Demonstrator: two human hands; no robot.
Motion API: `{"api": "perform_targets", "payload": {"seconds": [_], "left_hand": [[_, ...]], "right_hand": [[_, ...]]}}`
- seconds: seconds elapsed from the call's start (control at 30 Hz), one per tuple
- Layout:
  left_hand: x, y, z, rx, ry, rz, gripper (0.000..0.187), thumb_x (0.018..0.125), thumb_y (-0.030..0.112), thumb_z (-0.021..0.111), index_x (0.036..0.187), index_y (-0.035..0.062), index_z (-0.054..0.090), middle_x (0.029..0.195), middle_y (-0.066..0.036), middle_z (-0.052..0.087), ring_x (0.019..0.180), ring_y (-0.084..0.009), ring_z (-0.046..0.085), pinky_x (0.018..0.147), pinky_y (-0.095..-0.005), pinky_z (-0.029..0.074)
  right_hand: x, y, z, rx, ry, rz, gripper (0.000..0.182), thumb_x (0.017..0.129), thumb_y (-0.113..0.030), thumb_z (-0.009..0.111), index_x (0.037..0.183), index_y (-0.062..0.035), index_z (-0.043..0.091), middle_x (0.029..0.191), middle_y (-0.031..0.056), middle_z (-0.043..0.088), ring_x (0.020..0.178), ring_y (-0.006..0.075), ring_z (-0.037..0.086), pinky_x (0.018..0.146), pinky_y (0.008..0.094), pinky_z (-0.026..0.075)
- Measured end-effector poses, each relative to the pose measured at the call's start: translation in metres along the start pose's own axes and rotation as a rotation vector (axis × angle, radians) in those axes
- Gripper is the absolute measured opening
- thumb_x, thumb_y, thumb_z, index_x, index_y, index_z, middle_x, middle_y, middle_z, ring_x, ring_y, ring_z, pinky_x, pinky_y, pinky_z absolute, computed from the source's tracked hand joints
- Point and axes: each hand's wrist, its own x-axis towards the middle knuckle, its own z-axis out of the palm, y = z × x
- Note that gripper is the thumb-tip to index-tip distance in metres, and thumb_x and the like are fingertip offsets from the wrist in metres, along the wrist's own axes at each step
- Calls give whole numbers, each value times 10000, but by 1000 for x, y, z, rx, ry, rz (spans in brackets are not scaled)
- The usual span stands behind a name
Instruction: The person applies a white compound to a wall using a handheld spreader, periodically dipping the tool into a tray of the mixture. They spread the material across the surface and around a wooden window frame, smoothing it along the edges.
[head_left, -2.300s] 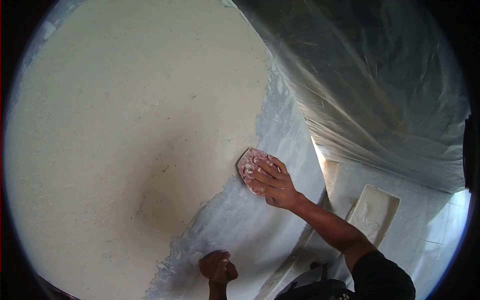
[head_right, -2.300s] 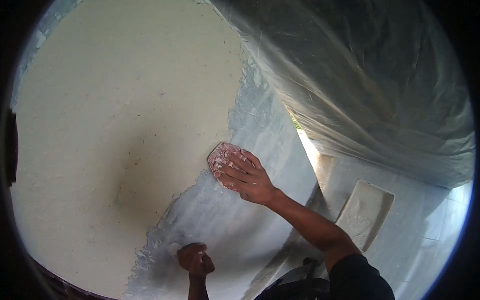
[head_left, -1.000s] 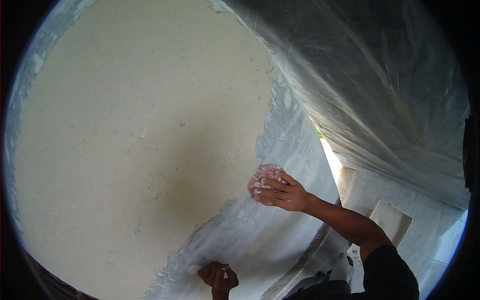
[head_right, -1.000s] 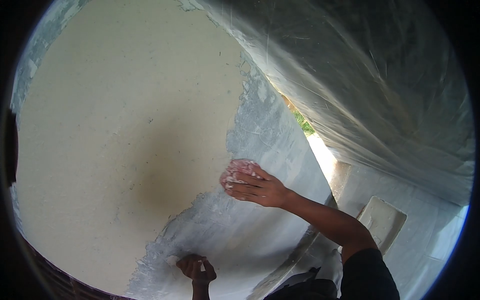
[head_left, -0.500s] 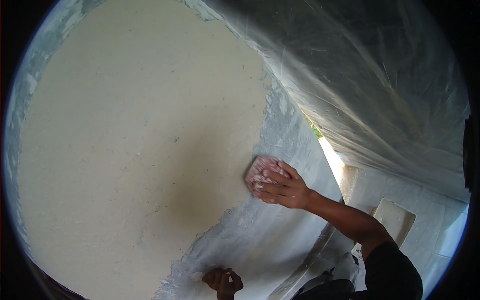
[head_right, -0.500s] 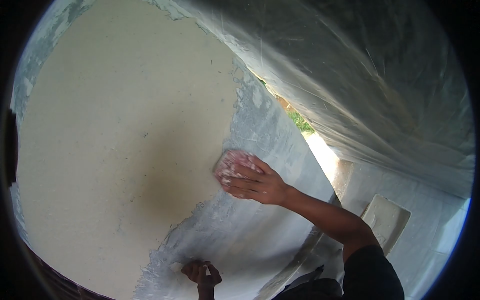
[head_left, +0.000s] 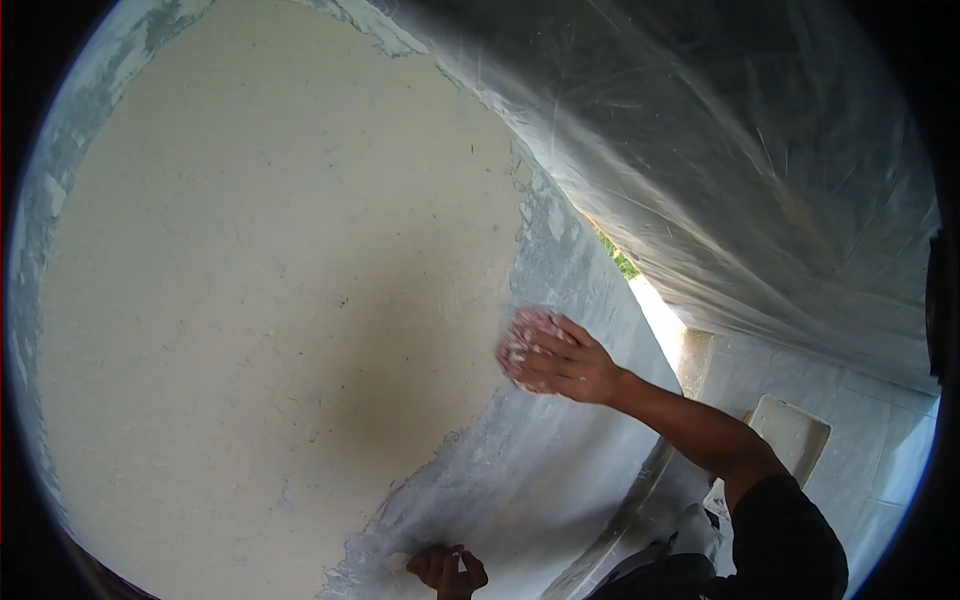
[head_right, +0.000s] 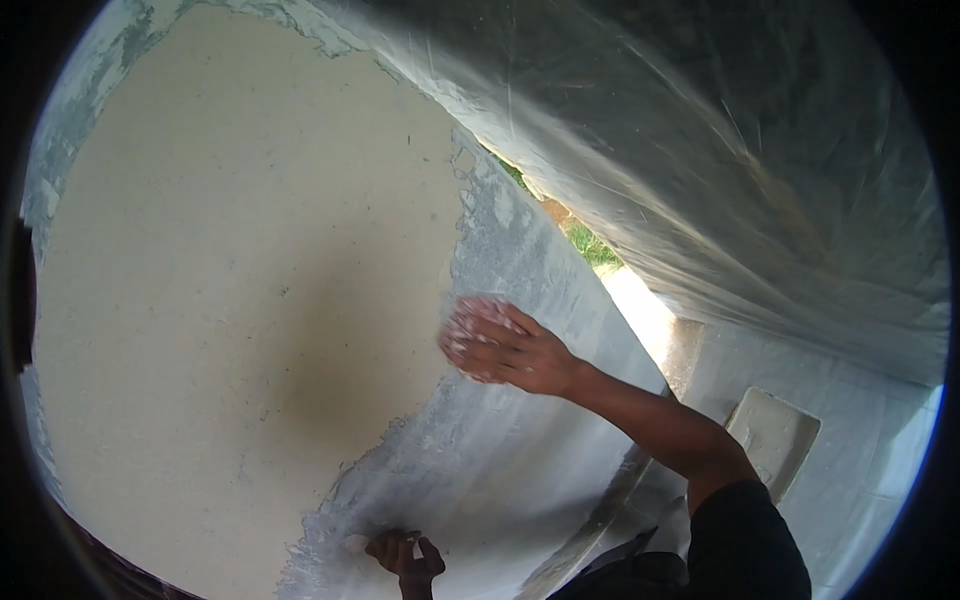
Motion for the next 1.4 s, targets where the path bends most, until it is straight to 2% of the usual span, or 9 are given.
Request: {"api": "perform_targets", "payload": {"seconds": [0.27, 0.37, 0.43, 0.57, 0.87, 1.1, 1.23, 1.33, 1.4], "left_hand": [[2, 12, -1, 15, -15, -9, 85, 689, 173, 602, 754, 129, 571, 690, -56, 585, 730, -247, 543, 809, -408, 334], [8, 8, -4, 24, -5, 0, 88, 690, 178, 603, 755, 129, 571, 690, -57, 584, 732, -246, 542, 809, -408, 334], [13, 5, 2, 19, 16, 0, 89, 690, 180, 603, 755, 129, 571, 690, -57, 584, 733, -246, 542, 809, -408, 334], [7, 6, 4, -8, 39, 10, 90, 699, 193, 605, 747, 127, 566, 686, -56, 572, 723, -244, 533, 809, -406, 331], [15, 10, 2, -51, 20, 5, 92, 711, 189, 614, 757, 115, 584, 700, -64, 552, 719, -253, 517, 804, -410, 322], [21, 19, -12, -92, -23, -46, 72, 761, 172, 605, 786, 105, 611, 725, -77, 566, 763, -273, 532, 838, -427, 328], [21, 37, -11, -223, -4, -164, 114, 859, 205, 595, 838, 100, 634, 808, -92, 634, 825, -305, 583, 876, -457, 372], [18, 62, 6, -477, -69, -223, 136, 899, 219, 589, 886, 96, 647, 878, -92, 667, 890, -331, 619, 888, -471, 418], [17, 85, 21, -597, -204, -193, 161, 829, 102, 611, 981, 102, 662, 938, -105, 675, 915, -325, 627, 847, -444, 446]], "right_hand": [[21, 6, -11, -40, 104, 48, 341, 856, -133, 703, 1172, -262, 704, 1277, -62, 650, 1299, 221, 547, 1181, 491, 347], [9, 9, -1, -65, -9, 14, 327, 751, -131, 764, 1066, -215, 750, 1205, -9, 676, 1248, 254, 579, 1153, 515, 356], [-13, 4, -8, -14, 0, 64, 393, 821, -95, 700, 1191, -229, 702, 1270, -16, 654, 1293, 239, 555, 1159, 494, 357], [19, 9, -10, -40, 132, 105, 420, 773, -112, 709, 1184, -201, 704, 1304, 2, 640, 1296, 257, 549, 1165, 503, 345], [9, 0, -10, -10, 40, 167, 473, 792, -66, 701, 1248, -191, 669, 1358, 19, 600, 1343, 263, 500, 1189, 478, 315], [29, 5, -2, -17, 33, 140, 623, 704, -31, 757, 1306, -130, 631, 1385, 89, 580, 1348, 325, 491, 1161, 512, 318], [-36, -41, -41, 85, -46, 415, 627, 742, 59, 683, 1340, -117, 608, 1425, 101, 559, 1382, 322, 469, 1164, 492, 313], [-86, -87, -61, 211, 101, 886, 560, 831, 165, 482, 1336, -46, 603, 1430, 176, 556, 1357, 301, 517, 1096, 379, 396], [-141, -111, -55, 568, 297, 1613, 499, 849, 121, 486, 1308, -29, 613, 1270, 154, 648, 1214, 283, 613, 995, 358, 491]]}}
